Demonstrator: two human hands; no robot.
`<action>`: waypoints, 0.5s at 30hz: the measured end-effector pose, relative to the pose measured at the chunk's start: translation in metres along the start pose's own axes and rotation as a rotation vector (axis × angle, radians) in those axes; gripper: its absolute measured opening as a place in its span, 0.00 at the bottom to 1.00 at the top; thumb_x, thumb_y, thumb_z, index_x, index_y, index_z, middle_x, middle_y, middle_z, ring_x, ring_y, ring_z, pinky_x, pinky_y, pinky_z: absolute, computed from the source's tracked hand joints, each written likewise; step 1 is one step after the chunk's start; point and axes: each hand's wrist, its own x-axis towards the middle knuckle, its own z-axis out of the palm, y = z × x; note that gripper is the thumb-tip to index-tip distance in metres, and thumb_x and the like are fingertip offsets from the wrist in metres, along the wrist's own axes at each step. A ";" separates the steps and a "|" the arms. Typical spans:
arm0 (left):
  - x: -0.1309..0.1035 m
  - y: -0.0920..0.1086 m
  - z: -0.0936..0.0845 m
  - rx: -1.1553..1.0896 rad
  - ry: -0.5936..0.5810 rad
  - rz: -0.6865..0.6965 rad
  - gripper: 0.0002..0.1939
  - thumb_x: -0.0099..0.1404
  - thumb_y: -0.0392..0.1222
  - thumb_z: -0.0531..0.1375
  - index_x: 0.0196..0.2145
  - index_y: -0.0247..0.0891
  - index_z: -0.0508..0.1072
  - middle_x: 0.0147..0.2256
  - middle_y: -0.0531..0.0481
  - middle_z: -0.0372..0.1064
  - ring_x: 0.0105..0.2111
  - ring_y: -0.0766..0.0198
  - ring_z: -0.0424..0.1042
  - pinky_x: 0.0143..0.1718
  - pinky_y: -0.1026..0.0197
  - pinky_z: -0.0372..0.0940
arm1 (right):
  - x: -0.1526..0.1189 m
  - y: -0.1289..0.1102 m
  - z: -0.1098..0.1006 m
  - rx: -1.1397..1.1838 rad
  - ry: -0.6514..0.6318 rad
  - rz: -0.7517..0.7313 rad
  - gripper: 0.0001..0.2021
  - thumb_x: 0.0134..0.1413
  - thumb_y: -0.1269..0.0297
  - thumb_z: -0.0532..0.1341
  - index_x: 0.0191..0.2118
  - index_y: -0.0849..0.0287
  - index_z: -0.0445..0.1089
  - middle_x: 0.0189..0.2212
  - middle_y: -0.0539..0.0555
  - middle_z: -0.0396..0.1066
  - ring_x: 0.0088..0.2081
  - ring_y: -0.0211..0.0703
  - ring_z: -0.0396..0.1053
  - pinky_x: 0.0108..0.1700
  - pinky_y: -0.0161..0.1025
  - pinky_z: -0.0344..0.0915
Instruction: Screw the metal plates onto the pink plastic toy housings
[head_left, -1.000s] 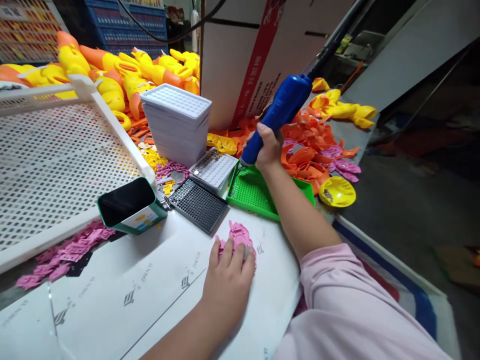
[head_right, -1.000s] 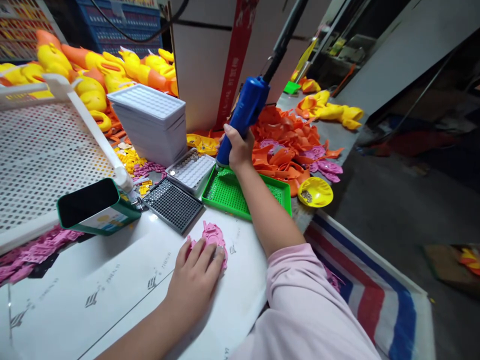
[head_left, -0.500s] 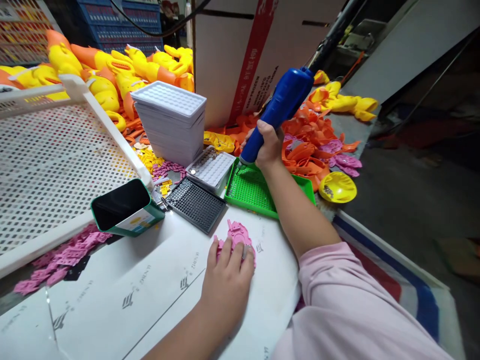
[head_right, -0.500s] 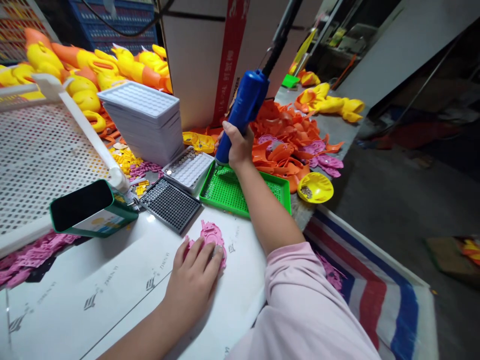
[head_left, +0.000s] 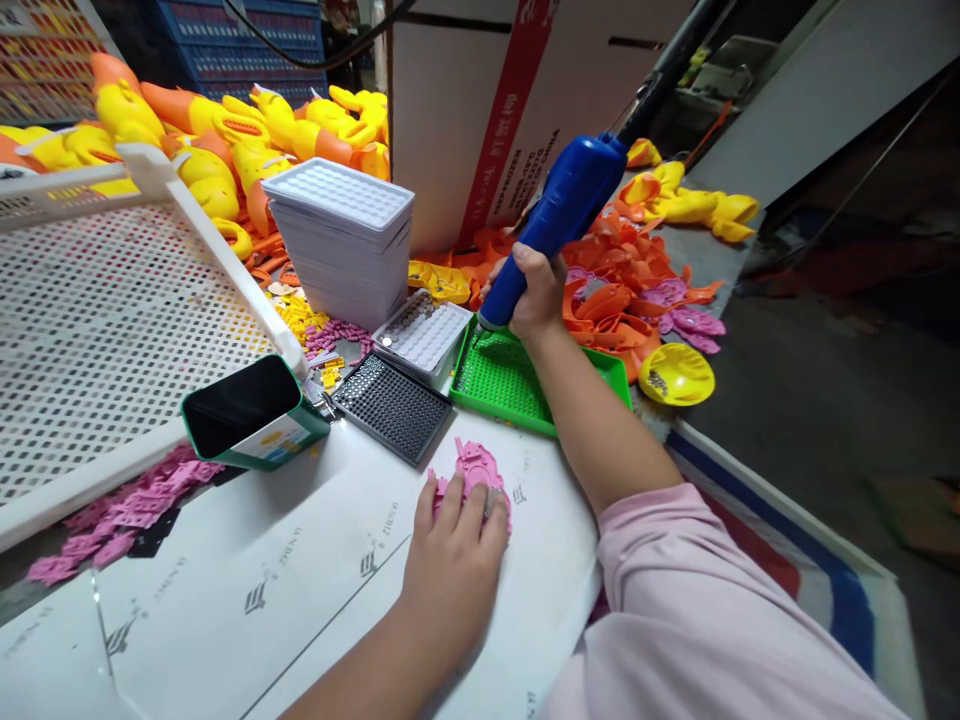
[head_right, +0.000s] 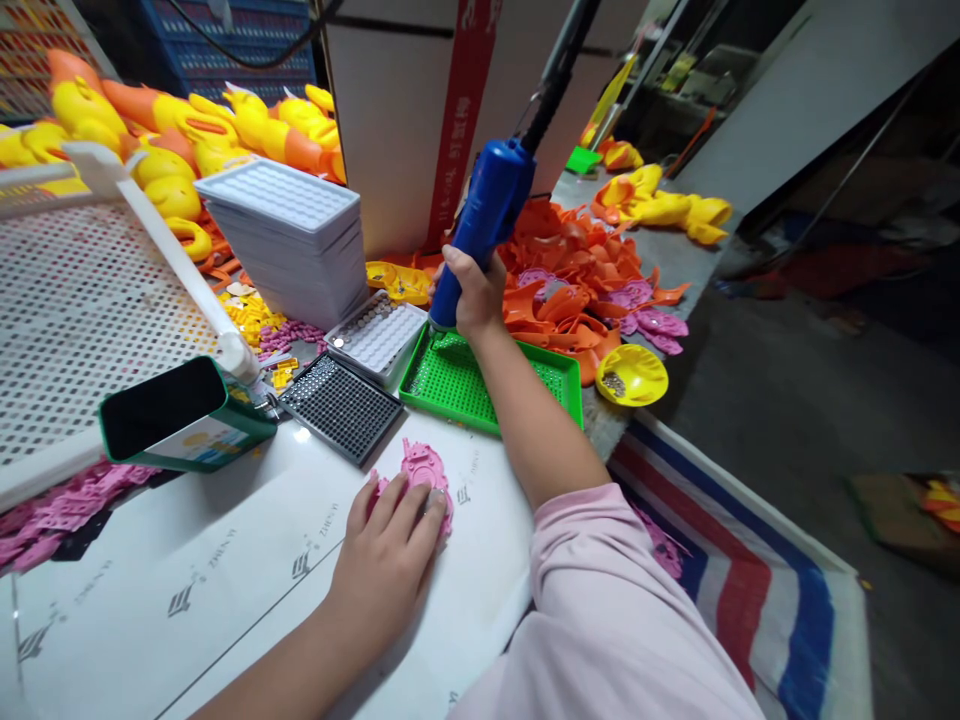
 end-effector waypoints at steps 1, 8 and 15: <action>0.000 0.000 0.000 -0.002 -0.002 0.001 0.13 0.65 0.37 0.60 0.48 0.38 0.74 0.47 0.46 0.75 0.50 0.50 0.69 0.58 0.44 0.54 | 0.000 0.000 0.000 0.001 -0.005 0.005 0.21 0.39 0.41 0.65 0.27 0.53 0.61 0.15 0.44 0.64 0.25 0.44 0.74 0.24 0.40 0.69; 0.000 0.000 0.001 -0.009 -0.001 0.001 0.13 0.65 0.38 0.61 0.48 0.39 0.74 0.47 0.46 0.75 0.50 0.50 0.69 0.58 0.44 0.54 | 0.004 0.002 -0.002 -0.009 -0.021 0.030 0.23 0.36 0.39 0.65 0.26 0.52 0.61 0.15 0.44 0.64 0.25 0.44 0.73 0.23 0.40 0.67; 0.001 0.000 -0.001 -0.002 0.027 0.006 0.12 0.65 0.38 0.60 0.46 0.38 0.75 0.46 0.46 0.75 0.49 0.50 0.70 0.57 0.44 0.54 | 0.010 -0.003 -0.010 0.040 -0.078 0.011 0.23 0.35 0.40 0.65 0.30 0.50 0.60 0.15 0.42 0.64 0.28 0.41 0.73 0.28 0.39 0.68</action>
